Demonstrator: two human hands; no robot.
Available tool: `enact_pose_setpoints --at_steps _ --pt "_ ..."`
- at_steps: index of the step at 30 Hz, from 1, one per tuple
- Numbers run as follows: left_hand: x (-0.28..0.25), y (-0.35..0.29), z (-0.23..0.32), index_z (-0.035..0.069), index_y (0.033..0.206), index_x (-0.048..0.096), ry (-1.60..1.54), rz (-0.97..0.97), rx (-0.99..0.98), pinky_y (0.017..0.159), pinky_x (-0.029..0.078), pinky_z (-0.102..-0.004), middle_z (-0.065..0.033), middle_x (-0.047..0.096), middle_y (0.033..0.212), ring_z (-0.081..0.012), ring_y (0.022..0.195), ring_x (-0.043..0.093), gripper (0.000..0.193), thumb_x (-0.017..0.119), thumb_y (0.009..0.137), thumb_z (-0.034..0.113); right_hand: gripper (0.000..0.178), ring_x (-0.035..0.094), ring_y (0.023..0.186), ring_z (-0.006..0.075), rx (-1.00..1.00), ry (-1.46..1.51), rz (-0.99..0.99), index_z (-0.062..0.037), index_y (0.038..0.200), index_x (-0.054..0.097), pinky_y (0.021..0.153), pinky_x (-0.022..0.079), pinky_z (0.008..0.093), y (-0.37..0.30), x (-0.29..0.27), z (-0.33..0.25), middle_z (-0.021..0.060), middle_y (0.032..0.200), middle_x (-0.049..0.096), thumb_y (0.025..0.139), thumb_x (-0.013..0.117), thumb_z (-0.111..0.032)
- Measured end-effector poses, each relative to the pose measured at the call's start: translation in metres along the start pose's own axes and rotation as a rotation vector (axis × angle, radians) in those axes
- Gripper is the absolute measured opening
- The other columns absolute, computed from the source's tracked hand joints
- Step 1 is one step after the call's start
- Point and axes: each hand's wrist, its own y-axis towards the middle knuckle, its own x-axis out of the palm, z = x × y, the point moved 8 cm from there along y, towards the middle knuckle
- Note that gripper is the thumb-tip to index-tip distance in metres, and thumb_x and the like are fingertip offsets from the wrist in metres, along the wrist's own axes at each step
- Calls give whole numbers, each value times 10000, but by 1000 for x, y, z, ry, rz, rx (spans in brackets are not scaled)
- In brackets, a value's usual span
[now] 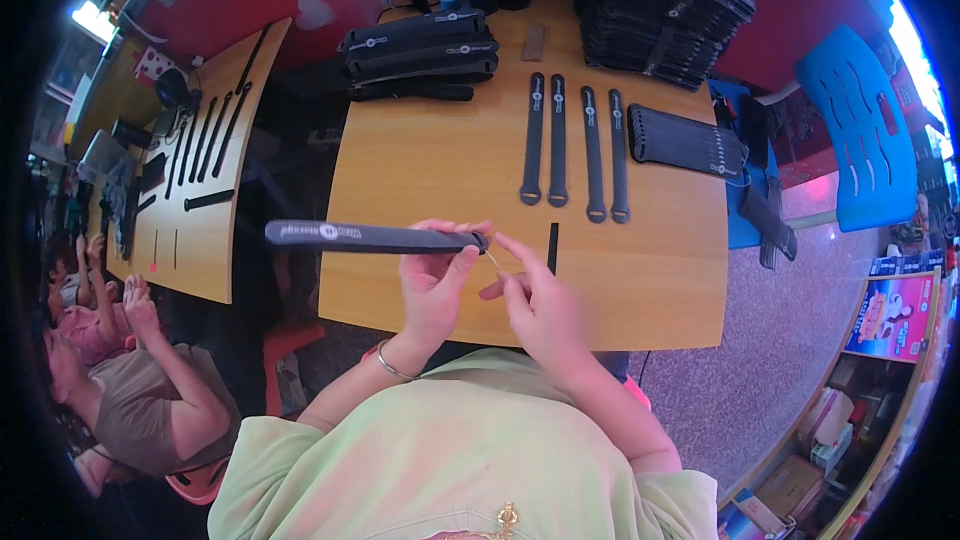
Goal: Assembling textile straps by threading a loop through the end of the strap and securing it.
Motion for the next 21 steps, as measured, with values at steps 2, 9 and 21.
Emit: enact_pose_setpoints --at_steps 2,9,21 --pt "-1 1 0 40 1116 437 14 -9 25 914 472 -336 -102 584 1061 -265 1079 581 319 571 851 -79 408 457 461 51 203 407 -119 -105 1340 397 456 377 202 1 14 18 53 767 681 938 462 -84" --pt "0 1 5 32 1116 432 138 -60 121 928 466 -332 -121 557 1114 -273 1110 566 314 551 855 -96 384 380 446 16 302 750 -159 -78 1333 365 419 305 161 4 29 26 97 768 658 955 429 -79" --pt "2 6 10 29 1117 428 185 -104 149 936 465 -354 -140 563 1122 -300 1113 565 308 561 860 -76 268 357 444 18 267 849 -54 -79 1232 386 416 278 159 4 33 24 118 767 647 965 408 -89"
